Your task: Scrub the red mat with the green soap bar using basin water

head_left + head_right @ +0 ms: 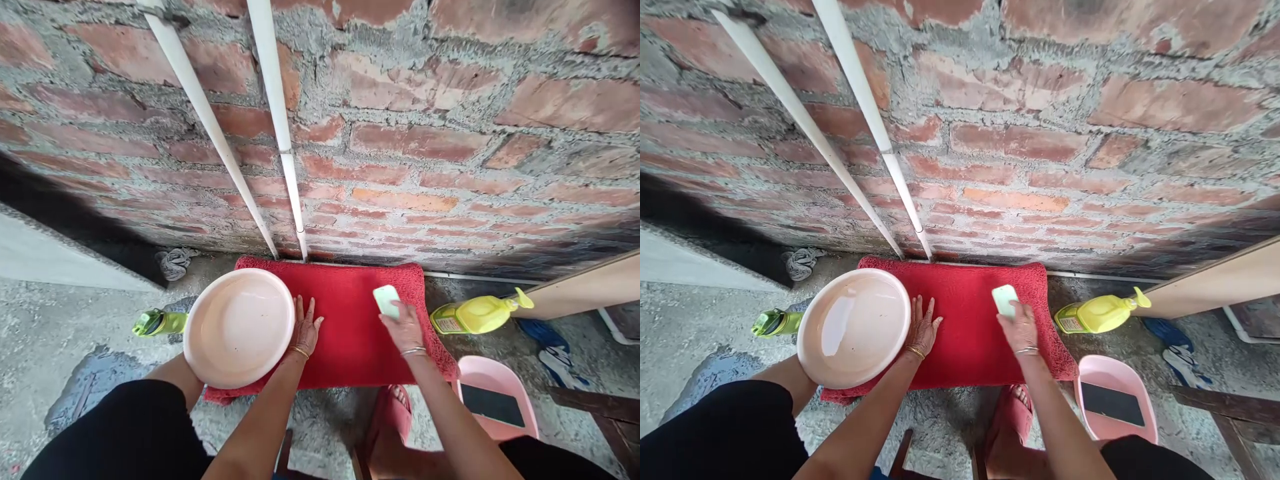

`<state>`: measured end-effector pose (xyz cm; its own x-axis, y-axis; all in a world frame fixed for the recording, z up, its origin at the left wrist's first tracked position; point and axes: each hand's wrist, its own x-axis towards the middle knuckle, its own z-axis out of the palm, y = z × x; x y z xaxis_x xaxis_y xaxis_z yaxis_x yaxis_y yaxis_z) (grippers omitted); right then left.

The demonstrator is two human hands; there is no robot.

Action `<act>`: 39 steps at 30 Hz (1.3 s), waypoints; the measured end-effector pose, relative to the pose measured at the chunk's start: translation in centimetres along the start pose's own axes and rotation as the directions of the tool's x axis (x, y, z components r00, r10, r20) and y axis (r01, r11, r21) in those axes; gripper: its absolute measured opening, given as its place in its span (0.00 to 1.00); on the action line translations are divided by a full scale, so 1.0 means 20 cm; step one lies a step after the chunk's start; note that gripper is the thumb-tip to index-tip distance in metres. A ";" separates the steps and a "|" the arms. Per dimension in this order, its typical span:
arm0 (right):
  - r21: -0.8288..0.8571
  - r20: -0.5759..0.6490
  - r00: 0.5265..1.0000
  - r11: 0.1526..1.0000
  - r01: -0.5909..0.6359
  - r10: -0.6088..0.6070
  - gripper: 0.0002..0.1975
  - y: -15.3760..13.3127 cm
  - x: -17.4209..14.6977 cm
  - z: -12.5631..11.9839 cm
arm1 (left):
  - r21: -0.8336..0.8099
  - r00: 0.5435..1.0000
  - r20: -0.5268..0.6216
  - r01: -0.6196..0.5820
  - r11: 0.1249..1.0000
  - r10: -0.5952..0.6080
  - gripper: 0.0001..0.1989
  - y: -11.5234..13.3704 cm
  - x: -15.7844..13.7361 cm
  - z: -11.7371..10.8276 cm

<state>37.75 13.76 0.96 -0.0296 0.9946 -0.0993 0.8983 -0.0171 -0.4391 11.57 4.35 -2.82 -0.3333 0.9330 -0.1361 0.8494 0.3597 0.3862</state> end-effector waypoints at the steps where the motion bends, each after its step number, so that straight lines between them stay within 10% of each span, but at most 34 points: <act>1: 0.012 0.046 0.996 0.997 0.074 -0.075 0.24 -0.13 0.00 0.05 | -0.002 1.000 0.004 0.003 1.000 -0.003 0.28 0.00 0.01 0.00; 6: 0.020 0.214 0.912 0.935 0.354 -0.350 0.22 -0.67 0.04 0.27 | 0.014 1.000 0.031 0.006 1.000 -0.006 0.27 -0.01 0.02 0.02; 10: -0.014 0.292 0.884 0.923 0.384 -0.364 0.23 -0.77 0.13 0.34 | 0.035 0.999 0.047 0.016 0.999 -0.018 0.27 -0.01 0.02 0.02; 18: -0.035 0.069 0.998 0.999 0.016 -0.014 0.25 0.04 0.20 0.04 | 0.011 1.000 -0.030 -0.006 1.000 0.006 0.27 -0.02 0.02 0.06; 24: -0.146 -0.164 0.944 0.940 -0.310 0.286 0.28 0.42 0.15 -0.16 | -0.046 0.984 -0.165 -0.075 0.996 0.066 0.26 -0.05 0.02 0.10; 29: -0.040 -0.042 0.996 0.997 0.072 -0.074 0.24 -0.15 0.14 0.09 | -0.038 0.979 -0.187 -0.084 0.996 0.076 0.26 -0.05 0.01 0.10; 34: -0.026 0.278 0.877 0.910 0.414 -0.391 0.21 -0.84 0.12 0.36 | -0.005 0.982 -0.168 -0.090 0.996 0.088 0.26 -0.07 0.02 0.11; 39: -0.027 0.377 0.830 0.891 0.454 -0.412 0.23 -0.92 0.19 0.38 | 0.008 0.982 -0.159 -0.101 0.995 0.101 0.26 -0.08 0.02 0.11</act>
<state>17.69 17.16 1.80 -0.5596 0.7937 -0.2384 0.7983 0.4390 -0.4124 11.05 4.26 -5.54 -0.3065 0.9505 0.0501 0.8820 0.2639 0.3903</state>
